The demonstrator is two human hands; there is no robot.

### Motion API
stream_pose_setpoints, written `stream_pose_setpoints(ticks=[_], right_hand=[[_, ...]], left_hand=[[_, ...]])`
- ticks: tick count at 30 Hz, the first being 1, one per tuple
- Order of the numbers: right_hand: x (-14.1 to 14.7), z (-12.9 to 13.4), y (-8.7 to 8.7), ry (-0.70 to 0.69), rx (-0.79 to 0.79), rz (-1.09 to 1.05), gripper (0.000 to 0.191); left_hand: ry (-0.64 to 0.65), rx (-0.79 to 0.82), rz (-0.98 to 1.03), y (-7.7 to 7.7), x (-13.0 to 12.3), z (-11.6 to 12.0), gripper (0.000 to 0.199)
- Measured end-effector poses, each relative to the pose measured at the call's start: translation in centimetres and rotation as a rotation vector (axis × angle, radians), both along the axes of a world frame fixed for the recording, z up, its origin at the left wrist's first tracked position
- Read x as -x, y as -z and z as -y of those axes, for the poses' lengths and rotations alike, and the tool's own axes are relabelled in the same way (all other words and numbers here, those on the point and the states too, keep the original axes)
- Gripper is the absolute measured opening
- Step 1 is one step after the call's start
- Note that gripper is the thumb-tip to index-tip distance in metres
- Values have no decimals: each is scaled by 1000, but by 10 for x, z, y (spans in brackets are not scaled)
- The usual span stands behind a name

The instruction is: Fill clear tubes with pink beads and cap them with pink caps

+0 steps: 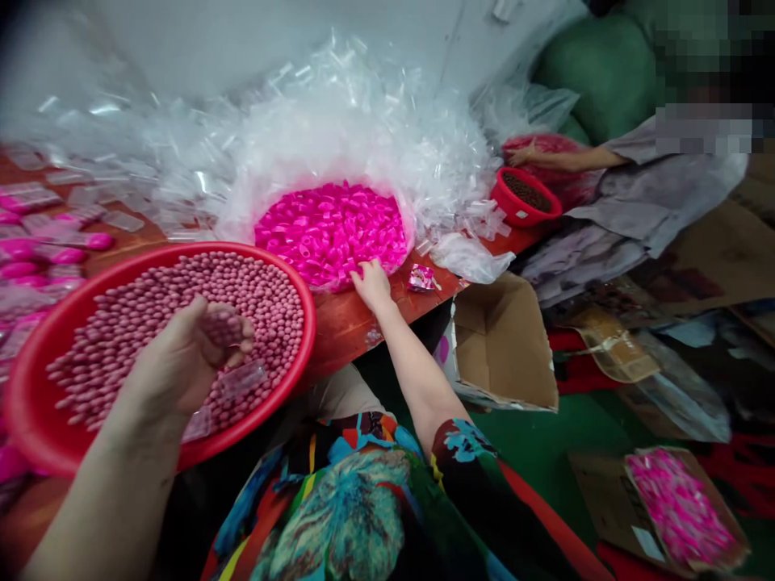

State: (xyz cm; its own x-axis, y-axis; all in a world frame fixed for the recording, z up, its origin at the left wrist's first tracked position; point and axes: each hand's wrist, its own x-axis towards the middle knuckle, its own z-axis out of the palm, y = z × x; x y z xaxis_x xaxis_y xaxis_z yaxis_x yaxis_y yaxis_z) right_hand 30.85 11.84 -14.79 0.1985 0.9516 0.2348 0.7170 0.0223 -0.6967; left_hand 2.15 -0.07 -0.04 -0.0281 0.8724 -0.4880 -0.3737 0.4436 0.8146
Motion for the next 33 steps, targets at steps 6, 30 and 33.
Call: stream_pose_setpoints(ticks=[6, 30, 33], right_hand=[[12, 23, -7, 9, -80, -163, 18], [150, 101, -98, -656, -192, -550, 8], [149, 105, -99, -664, -203, -525, 10]], left_hand=[[-12, 11, 17, 14, 8, 3, 36], [-134, -230, 174, 27, 15, 15, 21], [-127, -234, 179, 29, 16, 16, 20]])
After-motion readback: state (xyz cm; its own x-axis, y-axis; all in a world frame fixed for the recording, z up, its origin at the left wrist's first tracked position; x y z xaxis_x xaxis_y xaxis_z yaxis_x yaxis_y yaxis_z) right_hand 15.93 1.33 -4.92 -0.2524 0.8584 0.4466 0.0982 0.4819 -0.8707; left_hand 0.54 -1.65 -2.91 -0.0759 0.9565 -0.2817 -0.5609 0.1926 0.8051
